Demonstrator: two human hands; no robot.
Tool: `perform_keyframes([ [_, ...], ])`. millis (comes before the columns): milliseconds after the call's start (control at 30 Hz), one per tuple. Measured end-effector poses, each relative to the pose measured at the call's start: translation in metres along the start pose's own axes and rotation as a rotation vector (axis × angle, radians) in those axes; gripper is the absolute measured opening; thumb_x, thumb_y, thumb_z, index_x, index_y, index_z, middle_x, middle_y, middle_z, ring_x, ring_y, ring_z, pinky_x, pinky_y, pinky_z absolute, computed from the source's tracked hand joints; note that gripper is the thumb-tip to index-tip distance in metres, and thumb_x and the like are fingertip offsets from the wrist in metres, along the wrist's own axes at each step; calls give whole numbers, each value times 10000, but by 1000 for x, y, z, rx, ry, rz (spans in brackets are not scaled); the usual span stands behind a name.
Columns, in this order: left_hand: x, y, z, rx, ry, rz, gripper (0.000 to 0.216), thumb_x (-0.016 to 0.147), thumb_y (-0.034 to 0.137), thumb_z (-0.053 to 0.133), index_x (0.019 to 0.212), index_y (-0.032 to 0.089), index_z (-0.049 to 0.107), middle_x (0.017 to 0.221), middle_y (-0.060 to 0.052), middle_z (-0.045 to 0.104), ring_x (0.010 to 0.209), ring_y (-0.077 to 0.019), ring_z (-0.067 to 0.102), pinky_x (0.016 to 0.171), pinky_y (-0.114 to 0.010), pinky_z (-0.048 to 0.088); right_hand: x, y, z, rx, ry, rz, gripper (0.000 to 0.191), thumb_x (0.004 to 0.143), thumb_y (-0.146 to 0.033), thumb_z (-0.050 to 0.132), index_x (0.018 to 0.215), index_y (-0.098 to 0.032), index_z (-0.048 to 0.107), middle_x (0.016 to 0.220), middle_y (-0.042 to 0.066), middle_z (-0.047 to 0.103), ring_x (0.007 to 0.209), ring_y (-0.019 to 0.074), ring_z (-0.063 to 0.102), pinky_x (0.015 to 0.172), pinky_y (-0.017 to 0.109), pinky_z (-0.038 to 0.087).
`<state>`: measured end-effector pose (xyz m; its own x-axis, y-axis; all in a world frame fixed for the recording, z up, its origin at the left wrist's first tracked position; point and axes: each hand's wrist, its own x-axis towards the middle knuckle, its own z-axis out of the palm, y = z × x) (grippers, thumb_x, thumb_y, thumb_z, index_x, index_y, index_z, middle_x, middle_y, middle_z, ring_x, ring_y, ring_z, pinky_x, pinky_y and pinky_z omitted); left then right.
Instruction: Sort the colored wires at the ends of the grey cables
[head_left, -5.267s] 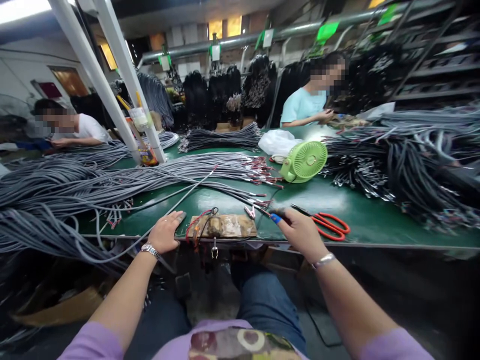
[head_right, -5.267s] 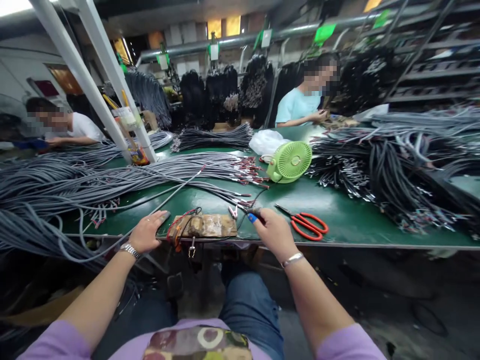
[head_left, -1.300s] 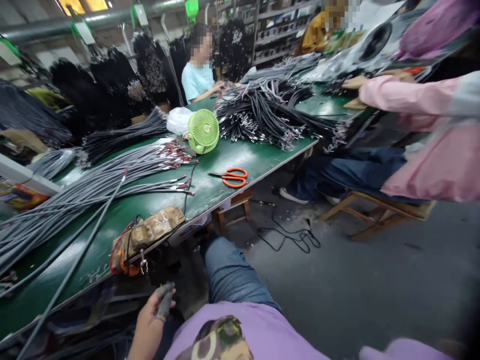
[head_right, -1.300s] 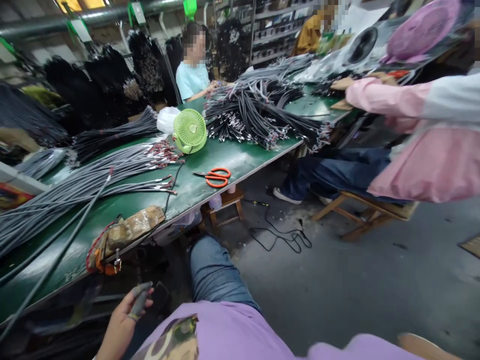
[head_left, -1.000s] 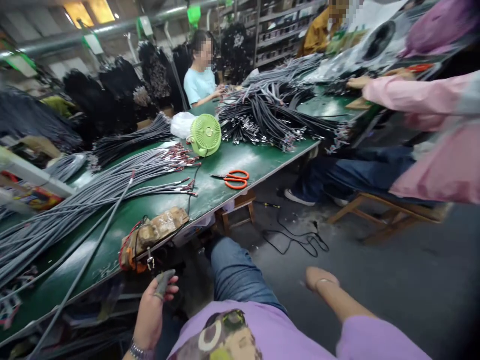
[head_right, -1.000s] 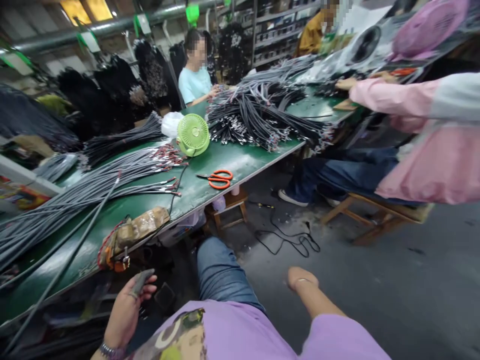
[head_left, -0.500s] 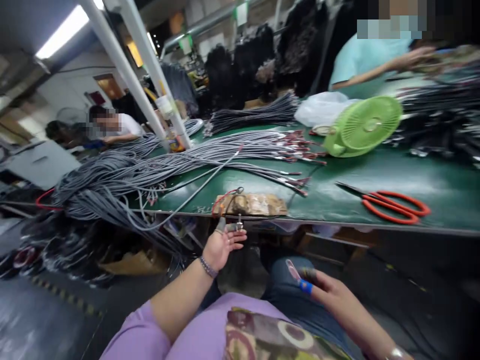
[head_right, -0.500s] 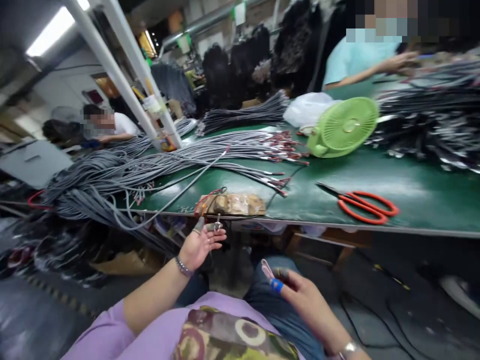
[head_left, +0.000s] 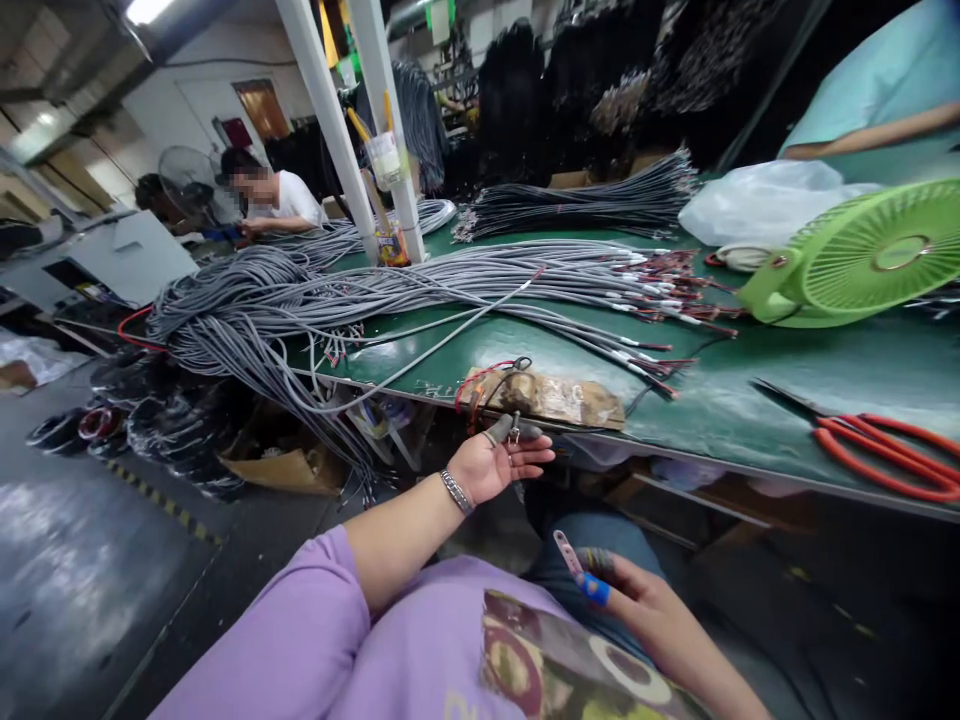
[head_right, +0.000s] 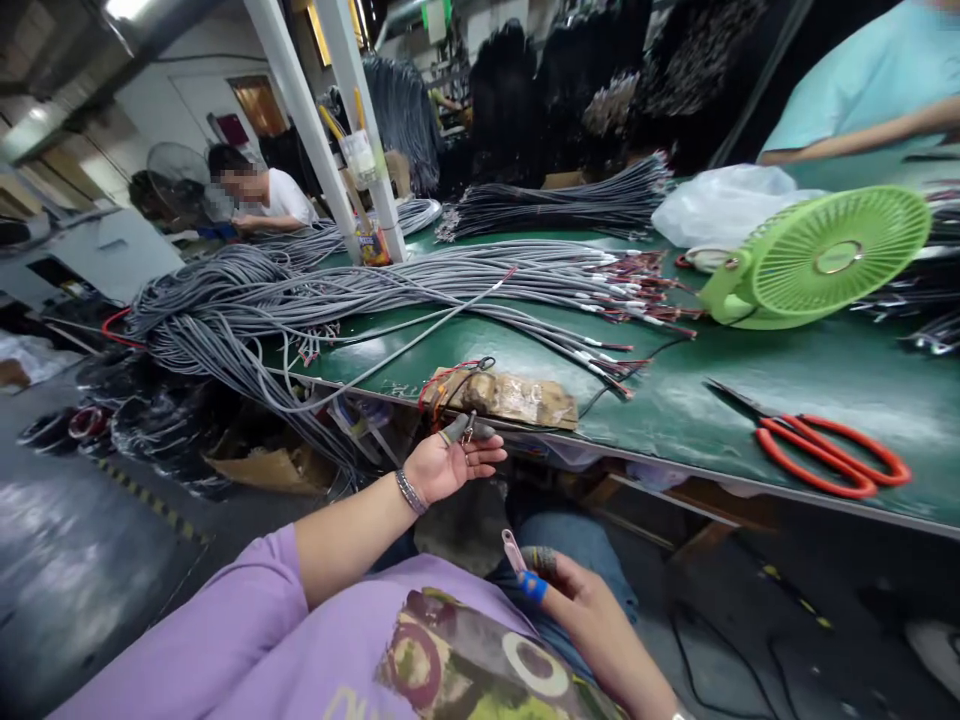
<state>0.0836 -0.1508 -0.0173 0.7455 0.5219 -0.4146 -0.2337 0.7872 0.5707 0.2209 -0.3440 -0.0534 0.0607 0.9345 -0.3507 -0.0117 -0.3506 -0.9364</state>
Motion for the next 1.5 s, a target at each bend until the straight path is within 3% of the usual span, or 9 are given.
perform_keyframes([
  [133,1,-2,-13,8,47,-53,547,996,450,279,923,80,675,960,-156,708,807,-225,691,653,-299,508,4,-6,4,24,2,55,546,628,-644,738,921,-183,742,1015,110,715,983,301,636,892,364,510],
  [233,0,1,-14,34,101,-10,569,995,475,270,886,89,673,927,-147,707,790,-214,688,637,-282,494,6,-16,8,28,42,88,567,580,-655,746,898,-185,741,994,106,714,953,299,626,857,365,513],
  [433,0,10,0,129,171,128,302,882,391,583,837,103,662,841,-99,695,766,-160,671,651,-226,456,13,-37,18,26,11,64,540,610,-647,722,869,-173,728,944,98,706,906,265,620,806,329,505],
  [633,4,19,7,218,253,148,294,739,361,755,818,109,626,779,-68,687,715,-141,656,605,-213,410,25,-30,20,94,-34,80,541,628,-599,745,944,-161,719,969,92,688,866,215,590,738,288,474],
  [800,-4,20,18,194,225,85,190,870,239,602,761,89,643,735,-72,687,712,-143,665,583,-203,437,28,-38,25,253,-17,103,477,646,-512,772,938,-142,701,908,67,656,798,157,554,688,257,437],
  [1000,-5,24,19,240,242,95,238,919,149,501,778,86,683,809,-85,715,827,-179,693,652,-235,525,36,-41,28,374,-21,104,512,495,-472,830,846,-125,693,691,-10,596,605,88,488,585,236,396],
  [1133,1,28,21,259,232,64,344,973,194,403,824,103,699,866,-99,721,876,-203,695,664,-263,545,40,-30,27,431,-9,91,412,516,-371,794,843,-136,711,643,-39,586,569,60,471,561,213,383],
  [1333,4,27,29,309,268,58,264,937,135,470,799,97,692,843,-98,721,847,-179,696,658,-231,533,35,-29,28,441,-21,96,400,513,-362,776,830,-127,713,628,-43,579,543,56,468,544,212,375],
  [1500,-6,25,24,311,152,15,341,982,307,414,950,120,697,1135,-151,682,1082,-229,645,783,-283,539,35,-30,26,436,0,113,354,527,-354,750,797,-138,674,598,-52,548,551,67,469,553,221,382],
])
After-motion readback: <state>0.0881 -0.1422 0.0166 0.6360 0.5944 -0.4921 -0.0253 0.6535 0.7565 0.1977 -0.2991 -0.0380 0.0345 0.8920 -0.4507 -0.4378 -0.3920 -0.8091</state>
